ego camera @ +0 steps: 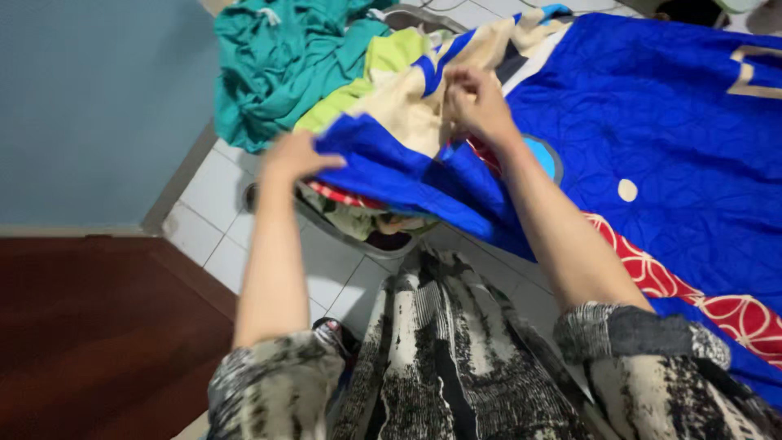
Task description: The person stands on a tiled floor and folds a large blue patterned bed sheet, lifting and aligning its edges, folding it over repeatedly and smoothing it into a smaller folded shape.
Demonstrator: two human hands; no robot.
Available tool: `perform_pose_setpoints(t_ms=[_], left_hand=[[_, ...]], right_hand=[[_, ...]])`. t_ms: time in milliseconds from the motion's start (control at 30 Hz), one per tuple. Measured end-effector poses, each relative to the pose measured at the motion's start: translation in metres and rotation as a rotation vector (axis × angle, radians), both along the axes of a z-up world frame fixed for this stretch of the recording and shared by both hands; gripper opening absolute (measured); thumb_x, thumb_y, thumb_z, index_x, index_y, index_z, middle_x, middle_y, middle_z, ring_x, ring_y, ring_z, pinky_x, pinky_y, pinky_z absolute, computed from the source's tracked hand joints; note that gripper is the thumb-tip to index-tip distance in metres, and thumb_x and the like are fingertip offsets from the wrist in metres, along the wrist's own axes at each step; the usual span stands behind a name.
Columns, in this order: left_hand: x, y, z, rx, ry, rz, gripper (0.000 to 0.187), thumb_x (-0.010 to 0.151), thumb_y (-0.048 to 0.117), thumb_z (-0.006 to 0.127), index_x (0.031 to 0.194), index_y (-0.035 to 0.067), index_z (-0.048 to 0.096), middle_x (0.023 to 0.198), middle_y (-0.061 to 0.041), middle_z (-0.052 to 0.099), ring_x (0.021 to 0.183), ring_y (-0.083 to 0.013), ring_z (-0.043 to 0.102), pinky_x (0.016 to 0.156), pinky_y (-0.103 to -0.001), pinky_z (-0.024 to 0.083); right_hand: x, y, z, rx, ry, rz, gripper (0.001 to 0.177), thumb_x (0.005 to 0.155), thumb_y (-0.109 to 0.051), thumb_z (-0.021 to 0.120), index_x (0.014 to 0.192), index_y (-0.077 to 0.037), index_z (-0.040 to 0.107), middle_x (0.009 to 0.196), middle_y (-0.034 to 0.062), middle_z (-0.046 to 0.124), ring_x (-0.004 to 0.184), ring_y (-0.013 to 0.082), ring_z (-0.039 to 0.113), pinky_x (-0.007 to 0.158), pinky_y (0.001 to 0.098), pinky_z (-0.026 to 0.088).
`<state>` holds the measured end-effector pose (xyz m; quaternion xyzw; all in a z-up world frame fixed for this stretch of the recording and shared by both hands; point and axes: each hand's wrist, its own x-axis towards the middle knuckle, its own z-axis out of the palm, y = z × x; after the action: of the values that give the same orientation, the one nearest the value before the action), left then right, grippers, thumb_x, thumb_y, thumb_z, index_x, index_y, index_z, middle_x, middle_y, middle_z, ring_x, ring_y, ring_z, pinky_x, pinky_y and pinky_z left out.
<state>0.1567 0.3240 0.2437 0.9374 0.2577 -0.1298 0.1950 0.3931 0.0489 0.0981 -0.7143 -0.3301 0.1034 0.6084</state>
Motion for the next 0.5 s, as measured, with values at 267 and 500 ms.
perform_pose_setpoints(t_ms=[267,500], left_hand=[[-0.024,-0.058,-0.112,-0.569,-0.431,0.069,0.040,0.088,0.034,0.073,0.117,0.008,0.071,0.106,-0.012,0.077,0.097,-0.0226,0.073,0.089,-0.034,0.053],[-0.085,0.000,-0.004,-0.240,-0.258,-0.104,0.046,0.076,0.039,0.086,0.112,0.011,0.077,0.102,-0.015,0.078,0.095,-0.0288,0.075,0.085,-0.040,0.056]], right_hand=[[-0.107,0.044,0.033,-0.140,-0.218,0.124,0.073,0.080,0.005,0.052,0.151,-0.010,0.053,0.141,0.0216,0.050,0.113,0.0386,0.059,0.090,0.0406,0.054],[-0.116,0.094,0.053,-0.747,-0.287,0.041,0.035,0.092,-0.019,0.074,0.127,-0.015,0.067,0.138,0.0240,0.050,0.116,0.0443,0.061,0.096,0.0500,0.052]])
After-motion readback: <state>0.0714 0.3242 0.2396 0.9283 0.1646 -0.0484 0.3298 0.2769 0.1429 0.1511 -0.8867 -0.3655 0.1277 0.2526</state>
